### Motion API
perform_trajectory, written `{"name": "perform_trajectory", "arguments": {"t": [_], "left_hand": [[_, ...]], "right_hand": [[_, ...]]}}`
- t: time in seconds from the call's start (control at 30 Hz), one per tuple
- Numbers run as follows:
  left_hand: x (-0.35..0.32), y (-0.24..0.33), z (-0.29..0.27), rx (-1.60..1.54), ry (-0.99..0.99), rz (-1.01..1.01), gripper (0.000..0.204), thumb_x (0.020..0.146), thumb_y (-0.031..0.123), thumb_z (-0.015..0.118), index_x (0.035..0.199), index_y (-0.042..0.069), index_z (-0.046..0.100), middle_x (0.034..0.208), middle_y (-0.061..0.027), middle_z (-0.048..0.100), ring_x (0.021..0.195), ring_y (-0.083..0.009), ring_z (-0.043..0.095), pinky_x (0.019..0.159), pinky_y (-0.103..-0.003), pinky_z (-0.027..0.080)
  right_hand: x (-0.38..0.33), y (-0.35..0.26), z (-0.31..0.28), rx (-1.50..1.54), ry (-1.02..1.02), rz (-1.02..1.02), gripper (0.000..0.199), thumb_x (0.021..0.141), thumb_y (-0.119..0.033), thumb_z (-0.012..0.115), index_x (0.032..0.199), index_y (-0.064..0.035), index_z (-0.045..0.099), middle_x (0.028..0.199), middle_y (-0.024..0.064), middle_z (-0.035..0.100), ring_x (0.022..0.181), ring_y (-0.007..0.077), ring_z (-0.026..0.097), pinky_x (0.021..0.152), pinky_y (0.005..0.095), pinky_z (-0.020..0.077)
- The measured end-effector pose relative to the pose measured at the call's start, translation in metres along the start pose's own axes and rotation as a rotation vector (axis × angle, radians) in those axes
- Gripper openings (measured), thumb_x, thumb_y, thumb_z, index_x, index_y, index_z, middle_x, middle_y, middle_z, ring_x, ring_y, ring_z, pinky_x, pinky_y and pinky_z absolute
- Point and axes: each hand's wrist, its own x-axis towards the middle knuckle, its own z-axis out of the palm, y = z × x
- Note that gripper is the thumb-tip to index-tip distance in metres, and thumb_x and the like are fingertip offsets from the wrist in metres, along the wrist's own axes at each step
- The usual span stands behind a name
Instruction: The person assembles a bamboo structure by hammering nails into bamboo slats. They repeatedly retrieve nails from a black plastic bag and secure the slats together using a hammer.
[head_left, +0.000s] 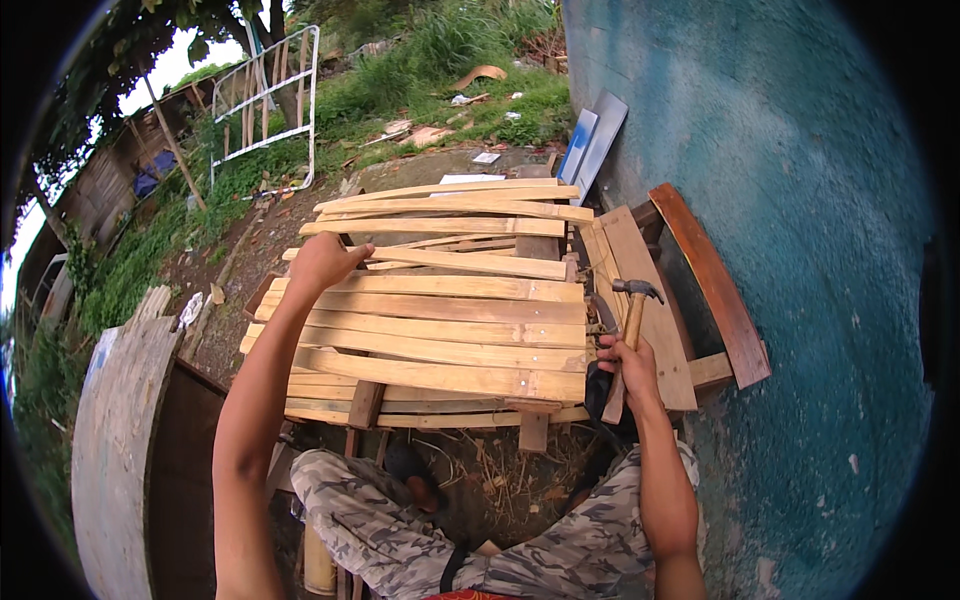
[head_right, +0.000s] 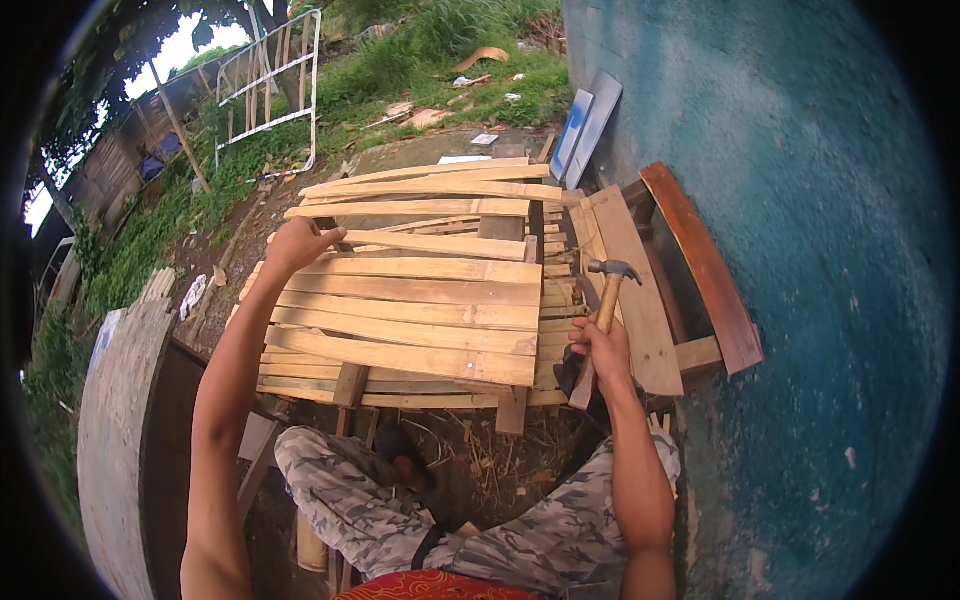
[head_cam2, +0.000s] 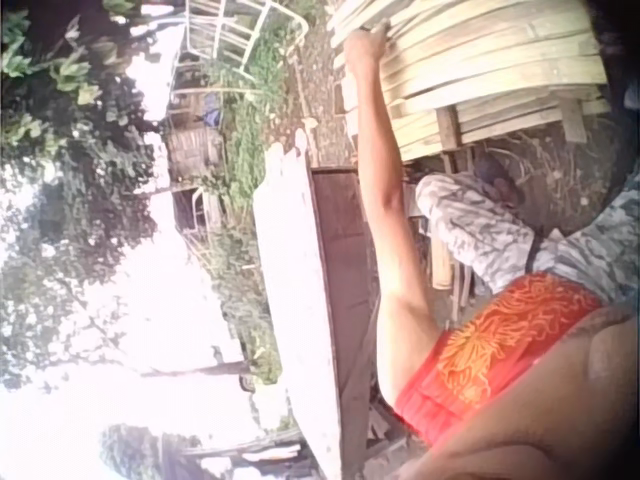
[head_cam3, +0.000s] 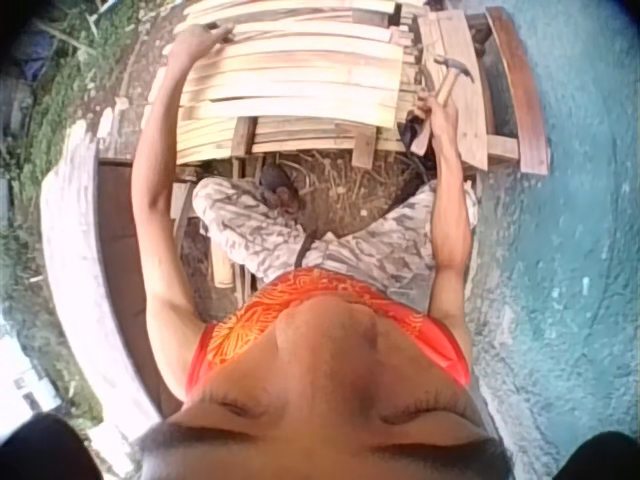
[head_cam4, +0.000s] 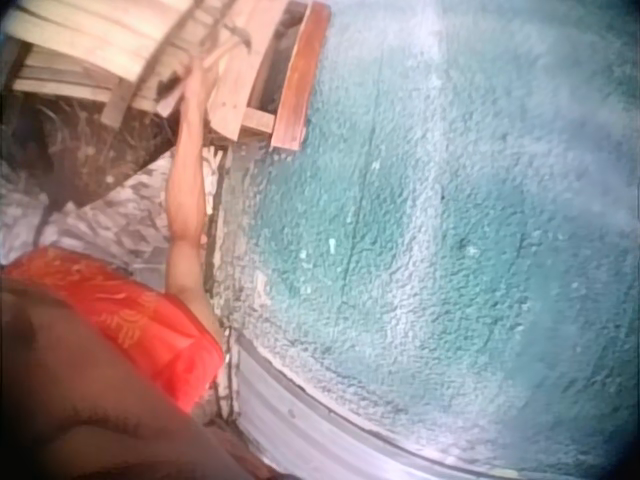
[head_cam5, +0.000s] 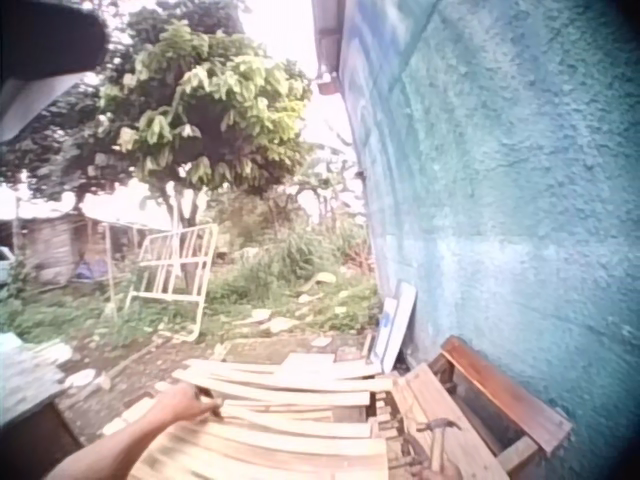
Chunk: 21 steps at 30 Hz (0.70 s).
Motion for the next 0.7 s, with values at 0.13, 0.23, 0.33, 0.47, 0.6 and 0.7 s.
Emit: {"name": "perform_trajectory", "arguments": {"t": [0.13,0.23,0.33,0.47,0.6,0.7], "left_hand": [[-0.008,0.000,0.001,-0.104,0.147,0.212,0.057,0.084,0.059,0.073,0.093,0.003,0.073,0.095,-0.0194,0.073,0.091,-0.0335,0.069,0.080,-0.044,0.054],[-0.009,0.002,0.006,-0.189,0.185,0.453,0.053,0.089,0.054,0.071,0.101,0.003,0.074,0.102,-0.0193,0.071,0.100,-0.0333,0.066,0.087,-0.042,0.052],[-0.011,0.004,0.014,-0.240,0.144,0.541,0.048,0.092,0.051,0.068,0.104,0.004,0.075,0.104,-0.0181,0.070,0.103,-0.0336,0.064,0.090,-0.042,0.050],[-0.011,0.006,0.021,-0.235,0.102,0.509,0.045,0.093,0.050,0.067,0.104,0.006,0.075,0.103,-0.0177,0.070,0.101,-0.0339,0.064,0.089,-0.042,0.050],[-0.012,0.011,0.019,-0.351,0.042,0.495,0.045,0.094,0.049,0.066,0.104,0.006,0.075,0.099,-0.0184,0.070,0.092,-0.0333,0.066,0.084,-0.041,0.051],[-0.016,0.012,0.014,-0.337,-0.041,0.406,0.048,0.094,0.048,0.067,0.107,0.002,0.073,0.097,-0.0163,0.071,0.098,-0.0309,0.067,0.090,-0.041,0.051]], "right_hand": [[-0.002,-0.001,0.000,-0.030,0.002,0.007,0.018,0.093,-0.006,0.054,0.111,-0.0027,0.053,0.112,0.0154,0.068,0.087,0.0188,0.069,0.074,0.0303,0.0573],[-0.003,0.000,-0.002,-0.039,0.018,0.020,0.018,0.093,-0.006,0.054,0.111,-0.0023,0.053,0.112,0.0155,0.068,0.087,0.0189,0.069,0.073,0.0296,0.0577],[-0.003,0.000,-0.003,-0.046,0.019,0.020,0.018,0.093,-0.006,0.054,0.111,-0.0019,0.053,0.112,0.0154,0.068,0.087,0.0191,0.069,0.072,0.0290,0.0580],[-0.003,0.000,-0.005,-0.024,0.023,0.037,0.018,0.093,-0.005,0.054,0.111,-0.0017,0.053,0.111,0.0154,0.067,0.087,0.0191,0.070,0.072,0.0288,0.0581],[-0.004,-0.001,-0.006,-0.035,0.026,0.043,0.018,0.093,-0.005,0.054,0.111,-0.0017,0.053,0.110,0.0147,0.067,0.087,0.0191,0.070,0.072,0.0290,0.0581],[-0.004,-0.002,-0.005,-0.046,0.024,0.054,0.019,0.092,-0.005,0.055,0.111,-0.0018,0.053,0.109,0.0138,0.066,0.087,0.0191,0.070,0.071,0.0289,0.0579]]}}
